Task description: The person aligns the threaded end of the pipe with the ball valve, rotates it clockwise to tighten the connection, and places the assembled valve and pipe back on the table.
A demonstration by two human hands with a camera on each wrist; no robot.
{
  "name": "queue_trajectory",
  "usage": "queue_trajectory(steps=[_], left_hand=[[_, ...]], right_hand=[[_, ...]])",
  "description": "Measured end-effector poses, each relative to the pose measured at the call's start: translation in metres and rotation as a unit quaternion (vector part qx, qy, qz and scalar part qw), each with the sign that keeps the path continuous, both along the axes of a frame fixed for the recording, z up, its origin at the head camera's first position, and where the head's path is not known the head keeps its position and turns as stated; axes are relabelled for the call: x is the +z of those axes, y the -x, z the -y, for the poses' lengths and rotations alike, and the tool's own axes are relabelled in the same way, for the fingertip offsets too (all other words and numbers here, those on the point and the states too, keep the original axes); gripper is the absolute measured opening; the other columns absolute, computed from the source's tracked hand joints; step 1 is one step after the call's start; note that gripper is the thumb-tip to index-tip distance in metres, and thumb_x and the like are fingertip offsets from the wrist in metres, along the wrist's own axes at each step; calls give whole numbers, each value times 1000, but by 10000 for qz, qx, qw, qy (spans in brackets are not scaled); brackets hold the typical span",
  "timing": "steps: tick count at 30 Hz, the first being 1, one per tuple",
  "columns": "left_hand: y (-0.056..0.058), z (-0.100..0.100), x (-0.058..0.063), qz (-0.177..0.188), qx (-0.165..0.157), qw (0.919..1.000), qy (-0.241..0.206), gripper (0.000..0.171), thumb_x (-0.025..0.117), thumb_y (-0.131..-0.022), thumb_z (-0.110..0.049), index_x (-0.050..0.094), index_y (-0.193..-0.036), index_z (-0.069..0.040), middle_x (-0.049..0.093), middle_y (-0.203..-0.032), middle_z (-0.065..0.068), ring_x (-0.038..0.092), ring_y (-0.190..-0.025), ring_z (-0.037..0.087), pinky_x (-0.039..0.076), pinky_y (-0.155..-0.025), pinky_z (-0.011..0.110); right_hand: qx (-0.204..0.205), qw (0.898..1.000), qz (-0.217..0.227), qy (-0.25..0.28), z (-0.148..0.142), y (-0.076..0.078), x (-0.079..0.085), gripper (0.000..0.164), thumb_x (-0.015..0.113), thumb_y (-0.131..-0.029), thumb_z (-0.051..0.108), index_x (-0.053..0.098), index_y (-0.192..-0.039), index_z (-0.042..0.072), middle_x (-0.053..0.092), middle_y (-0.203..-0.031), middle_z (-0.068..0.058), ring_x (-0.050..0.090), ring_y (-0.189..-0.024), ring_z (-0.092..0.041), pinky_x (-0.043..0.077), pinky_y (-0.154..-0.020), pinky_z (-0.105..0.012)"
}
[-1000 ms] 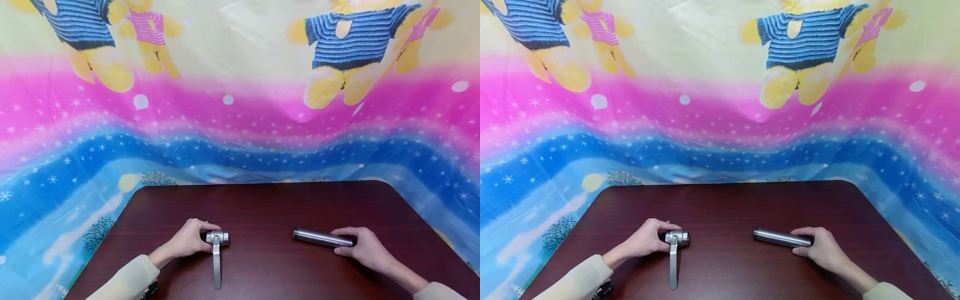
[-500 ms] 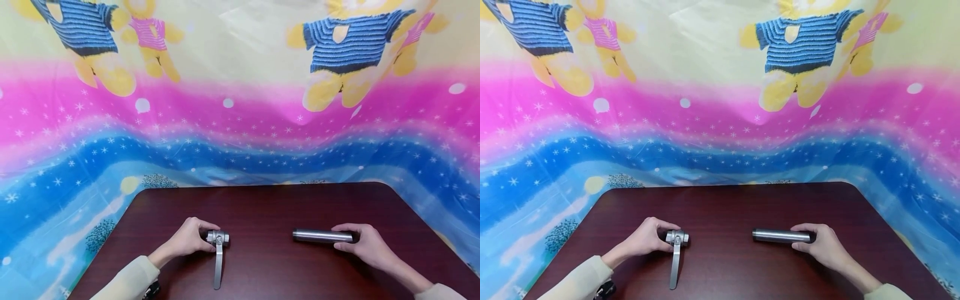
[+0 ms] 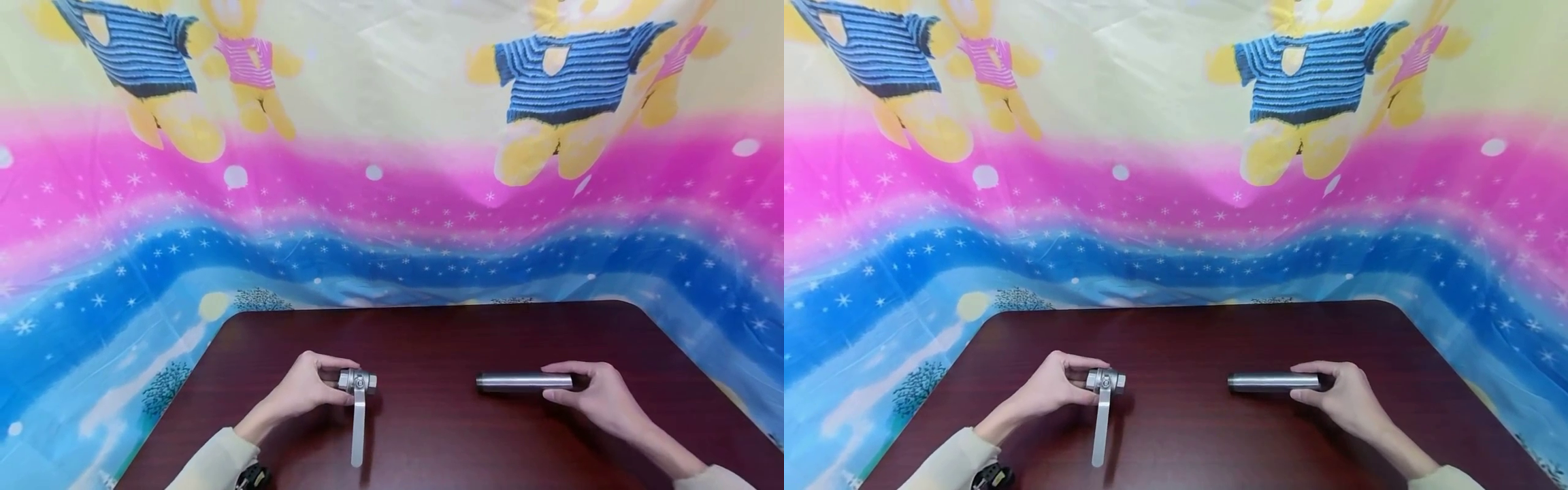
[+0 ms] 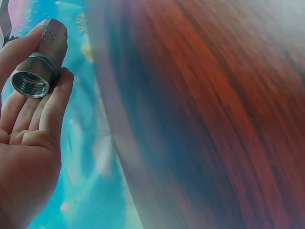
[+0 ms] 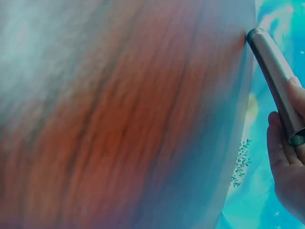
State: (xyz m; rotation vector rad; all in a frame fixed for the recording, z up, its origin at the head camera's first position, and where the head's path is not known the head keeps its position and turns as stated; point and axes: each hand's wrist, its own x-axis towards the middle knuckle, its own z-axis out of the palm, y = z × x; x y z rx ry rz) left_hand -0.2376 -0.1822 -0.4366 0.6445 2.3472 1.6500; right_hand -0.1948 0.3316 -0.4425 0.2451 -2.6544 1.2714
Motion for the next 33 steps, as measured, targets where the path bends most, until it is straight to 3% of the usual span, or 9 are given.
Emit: queue_trajectory(steps=[8, 19, 26, 33], left_hand=[[-2, -2, 7, 179, 59, 9979, -615, 53, 90, -77, 3, 73, -127, 5, 78, -107, 17, 76, -98, 27, 62, -82, 34], [-9, -13, 16, 226, 211, 9937, -1075, 54, 88, -77, 4, 70, -127, 10, 76, -112, 19, 76, -100, 27, 62, -84, 36], [-8, -25, 18, 216, 247, 9910, -1294, 53, 86, -77, 7, 70, -127, 10, 76, -110, 21, 76, -99, 26, 62, -84, 34], [-9, -32, 23, 322, 223, 9884, -1468, 55, 82, -76, 10, 67, -129, 13, 76, -108, 22, 76, -98, 26, 63, -83, 36]], right_hand=[[-5, 9991, 243, 342, 8, 1, 9, 43, 93, -82, 19, 78, -120, 5, 77, -93, -4, 67, -74, -14, 56, -62, -28], [226, 9958, -90, 886, 29, 8, 22, 44, 93, -81, 13, 78, -120, 2, 77, -89, -8, 67, -71, -15, 57, -60, -29], [561, 9885, -177, 1396, 46, 9, 26, 44, 92, -80, 6, 77, -120, -2, 77, -93, -11, 70, -76, -15, 60, -63, -29], [603, 9846, -209, 1629, 56, 9, 29, 43, 92, -80, 4, 77, -120, -2, 77, -96, -11, 71, -77, -14, 61, -64, -30]])
